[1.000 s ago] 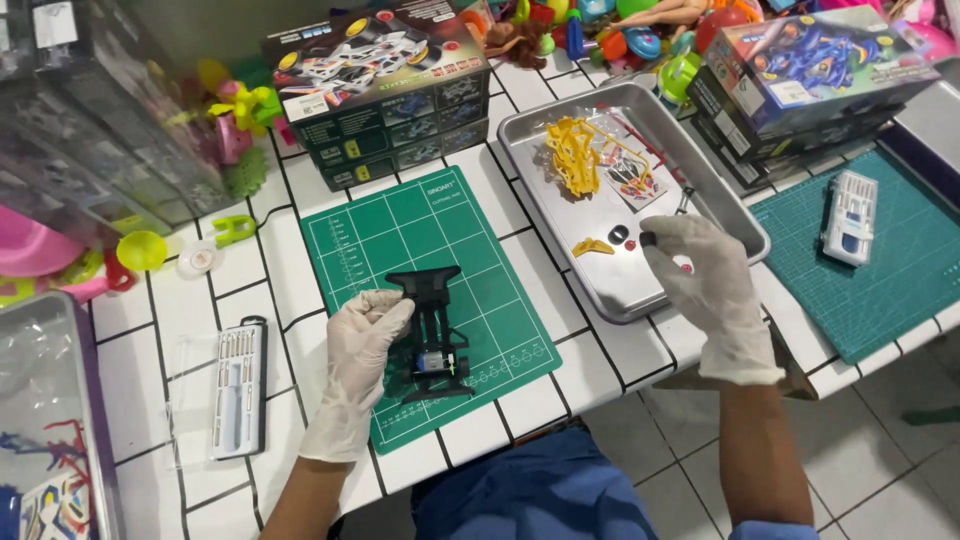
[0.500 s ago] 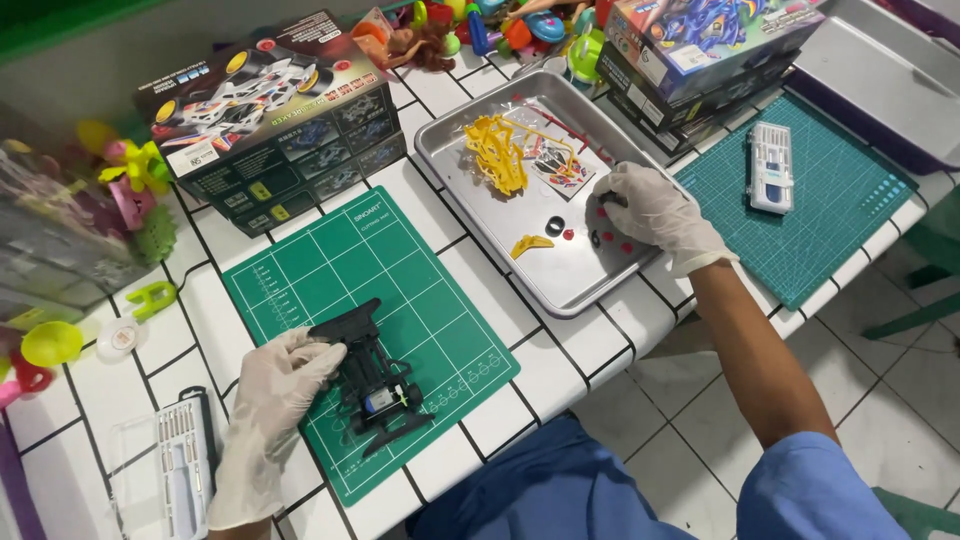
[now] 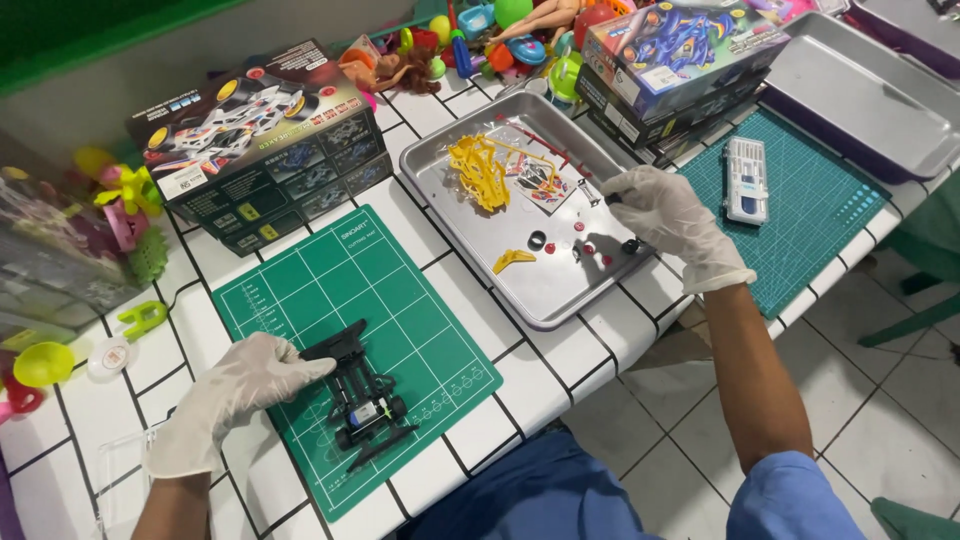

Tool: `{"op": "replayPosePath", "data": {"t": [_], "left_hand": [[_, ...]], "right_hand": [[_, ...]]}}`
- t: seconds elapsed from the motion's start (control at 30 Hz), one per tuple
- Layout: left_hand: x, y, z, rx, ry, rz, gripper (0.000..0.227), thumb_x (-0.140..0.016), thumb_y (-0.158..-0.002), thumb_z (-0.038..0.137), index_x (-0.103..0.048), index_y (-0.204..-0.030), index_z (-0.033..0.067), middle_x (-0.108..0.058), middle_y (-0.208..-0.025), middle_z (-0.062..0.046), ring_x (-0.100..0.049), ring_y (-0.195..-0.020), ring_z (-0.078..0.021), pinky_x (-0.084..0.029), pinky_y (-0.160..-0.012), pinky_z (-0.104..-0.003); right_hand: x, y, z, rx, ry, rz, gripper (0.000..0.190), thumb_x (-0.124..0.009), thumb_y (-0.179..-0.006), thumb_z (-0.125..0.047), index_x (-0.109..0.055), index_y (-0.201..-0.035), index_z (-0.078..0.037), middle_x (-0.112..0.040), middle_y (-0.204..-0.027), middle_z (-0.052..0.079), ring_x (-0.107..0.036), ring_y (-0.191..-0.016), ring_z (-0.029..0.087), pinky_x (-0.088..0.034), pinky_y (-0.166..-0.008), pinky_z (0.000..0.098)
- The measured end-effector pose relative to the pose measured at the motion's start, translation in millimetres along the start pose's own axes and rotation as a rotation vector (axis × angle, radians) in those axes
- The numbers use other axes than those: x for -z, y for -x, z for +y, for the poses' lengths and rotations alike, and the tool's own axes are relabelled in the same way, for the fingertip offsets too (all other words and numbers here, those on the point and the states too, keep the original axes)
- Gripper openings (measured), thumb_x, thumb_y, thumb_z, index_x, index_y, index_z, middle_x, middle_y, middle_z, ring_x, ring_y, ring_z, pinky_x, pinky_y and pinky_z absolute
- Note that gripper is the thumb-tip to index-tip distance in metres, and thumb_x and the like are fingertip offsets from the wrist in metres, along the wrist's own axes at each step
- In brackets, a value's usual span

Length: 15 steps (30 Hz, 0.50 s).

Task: The person assembles a black plastic model chassis on a green cutting mat. They insert small black components into the frame, pick up parts from a metal tray, and fit them into the structure. The person repeatedly adjusts the position of the model and adds small pieces to the assembly.

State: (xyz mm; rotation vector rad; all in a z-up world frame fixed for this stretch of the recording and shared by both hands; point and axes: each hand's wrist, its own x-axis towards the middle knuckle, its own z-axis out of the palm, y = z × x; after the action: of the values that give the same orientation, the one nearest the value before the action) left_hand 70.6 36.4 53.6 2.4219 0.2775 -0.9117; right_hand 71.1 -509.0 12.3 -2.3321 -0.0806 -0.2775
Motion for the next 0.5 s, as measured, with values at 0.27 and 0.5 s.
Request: {"op": "replayPosePath", "data": {"t": [0.27, 0.5], "left_hand": [[21.1, 21.6, 22.3, 0.038, -0.38, -0.076, 0.07, -0.068, -0.086, 0.067, -0.033, -0.061, 0.0117, -0.038, -0.061, -0.005, -0.038, -0.058, -0.0233, -0.041, -0.066, -0.038], [-3.4, 119.9, 154.0, -0.182, -0.772, 0.162, 0.05, -0.047, -0.095, 0.072, -0.06, -0.131, 0.04, -0.077, -0.102, 0.006, -0.074, -0.086, -0.013, -0.064, -0.071, -0.029]], "right_hand": [[39.0, 19.0, -47.6, -0.142, -0.072, -0.014, 0.02, -0.069, -0.093, -0.009, -0.077, -0.111, -0.011, -0.071, -0.118, 0.005, -0.065, -0.095, 0.013, -0.055, -0.079, 0.0264], [43.7, 16.2, -48.6, -0.126, -0.203, -0.018, 0.025, -0.07, -0.087, 0.001, -0.076, -0.11, -0.009, -0.07, -0.114, 0.006, -0.072, -0.099, 0.016, -0.062, -0.09, 0.026]]}}
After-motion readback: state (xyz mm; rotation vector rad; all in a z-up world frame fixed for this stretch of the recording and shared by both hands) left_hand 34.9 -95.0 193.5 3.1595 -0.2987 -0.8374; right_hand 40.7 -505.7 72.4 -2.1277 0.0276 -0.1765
